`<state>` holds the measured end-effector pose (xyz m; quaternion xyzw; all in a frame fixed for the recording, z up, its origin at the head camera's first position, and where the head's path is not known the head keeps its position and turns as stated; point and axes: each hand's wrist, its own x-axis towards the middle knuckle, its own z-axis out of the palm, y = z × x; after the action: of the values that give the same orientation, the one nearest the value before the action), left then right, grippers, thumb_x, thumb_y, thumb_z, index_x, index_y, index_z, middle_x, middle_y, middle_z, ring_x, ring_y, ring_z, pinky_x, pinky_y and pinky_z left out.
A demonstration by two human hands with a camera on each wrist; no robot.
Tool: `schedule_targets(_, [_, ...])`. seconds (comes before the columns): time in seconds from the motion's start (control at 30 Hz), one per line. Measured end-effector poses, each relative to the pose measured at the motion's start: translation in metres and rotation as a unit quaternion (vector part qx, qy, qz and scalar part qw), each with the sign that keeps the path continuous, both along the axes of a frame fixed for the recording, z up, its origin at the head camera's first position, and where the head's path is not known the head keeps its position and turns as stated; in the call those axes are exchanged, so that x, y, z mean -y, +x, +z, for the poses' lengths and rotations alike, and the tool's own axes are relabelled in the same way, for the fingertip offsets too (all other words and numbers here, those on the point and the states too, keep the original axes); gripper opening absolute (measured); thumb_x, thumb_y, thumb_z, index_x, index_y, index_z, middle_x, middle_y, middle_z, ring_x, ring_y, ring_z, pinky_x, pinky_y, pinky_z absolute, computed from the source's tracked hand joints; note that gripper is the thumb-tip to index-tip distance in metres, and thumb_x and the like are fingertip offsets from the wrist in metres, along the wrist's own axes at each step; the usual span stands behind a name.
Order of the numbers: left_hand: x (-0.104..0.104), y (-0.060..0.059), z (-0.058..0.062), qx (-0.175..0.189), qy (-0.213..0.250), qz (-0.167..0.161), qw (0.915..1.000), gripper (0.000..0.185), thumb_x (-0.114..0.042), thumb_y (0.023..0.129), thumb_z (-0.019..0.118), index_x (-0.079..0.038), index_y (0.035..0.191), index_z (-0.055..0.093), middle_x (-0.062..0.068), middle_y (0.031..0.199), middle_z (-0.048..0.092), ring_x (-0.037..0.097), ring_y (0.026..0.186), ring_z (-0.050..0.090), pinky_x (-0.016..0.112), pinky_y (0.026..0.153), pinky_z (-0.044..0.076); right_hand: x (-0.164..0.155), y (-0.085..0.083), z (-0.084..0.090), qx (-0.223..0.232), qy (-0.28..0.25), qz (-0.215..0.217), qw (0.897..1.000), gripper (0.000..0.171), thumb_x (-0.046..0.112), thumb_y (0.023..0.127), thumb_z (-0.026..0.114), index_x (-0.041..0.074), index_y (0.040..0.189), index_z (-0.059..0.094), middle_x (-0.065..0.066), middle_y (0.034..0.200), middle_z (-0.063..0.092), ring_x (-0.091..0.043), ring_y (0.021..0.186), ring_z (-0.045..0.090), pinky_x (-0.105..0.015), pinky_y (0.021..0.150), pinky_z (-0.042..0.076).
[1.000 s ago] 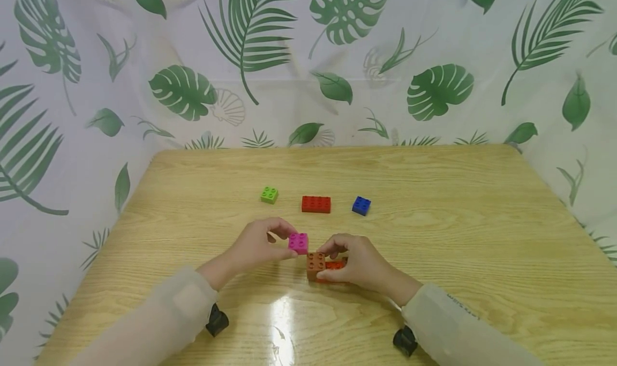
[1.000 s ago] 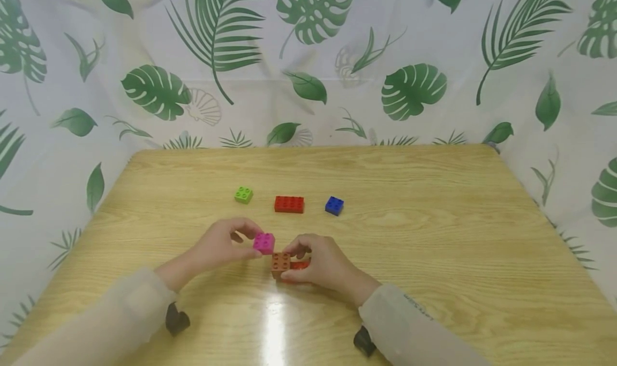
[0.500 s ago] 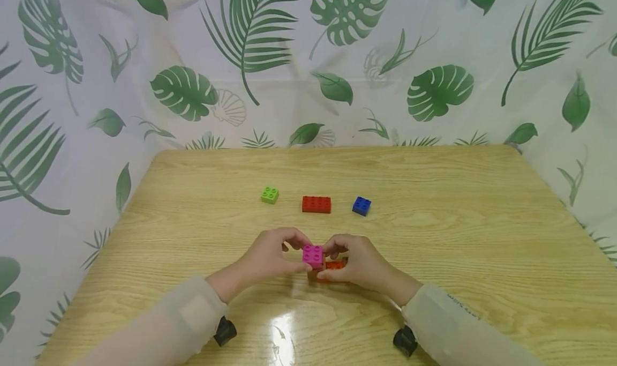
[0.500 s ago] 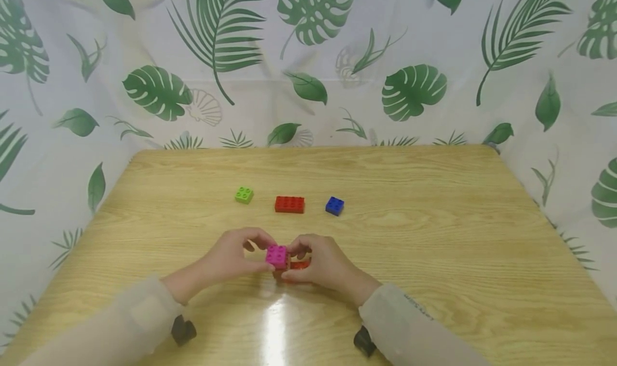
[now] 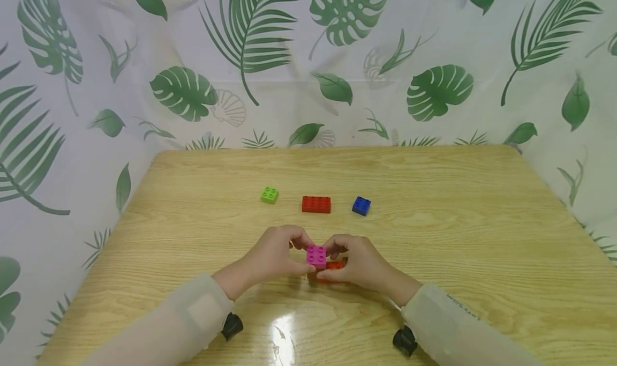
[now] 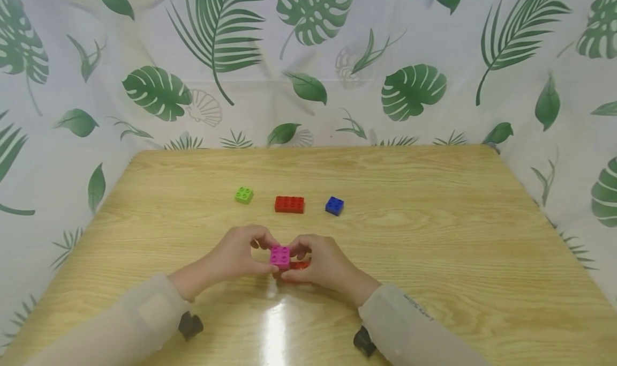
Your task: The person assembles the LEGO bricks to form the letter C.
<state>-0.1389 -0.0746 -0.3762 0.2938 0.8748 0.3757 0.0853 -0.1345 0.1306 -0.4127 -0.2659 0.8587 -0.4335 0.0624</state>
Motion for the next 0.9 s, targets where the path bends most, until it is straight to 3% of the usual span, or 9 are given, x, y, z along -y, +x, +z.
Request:
schedule_targets(0.43, [-0.0031, -0.0001, 0.0035, -0.015, -0.044, 0.005, 0.9989, 0.027, -0.029, 0.062, 0.076, -0.018, 0.082, 0.060, -0.012, 0.078, 0.055, 0.014, 0.077, 0.054, 0.023, 0.067, 0.042, 0.0009, -0.0002, -0.0003, 0.004, 0.008, -0.003, 1.000, 0.037, 0.044, 0.061, 0.072, 0.024, 0.089, 0.059, 0.017, 0.084, 0.057, -0.002, 0.076, 0.054, -0.021, 0.072, 0.044])
schedule_targets(0.9, [-0.0024, 0.0012, 0.0030, -0.005, -0.038, 0.001, 0.9993, 0.027, -0.025, 0.064, 0.075, -0.017, 0.084, 0.060, -0.011, 0.080, 0.055, 0.015, 0.079, 0.053, 0.023, 0.067, 0.043, -0.0016, 0.0068, 0.0037, -0.020, -0.017, 0.002, 1.000, 0.038, 0.040, 0.065, 0.071, 0.024, 0.097, 0.058, 0.015, 0.091, 0.056, -0.009, 0.086, 0.051, -0.027, 0.074, 0.045])
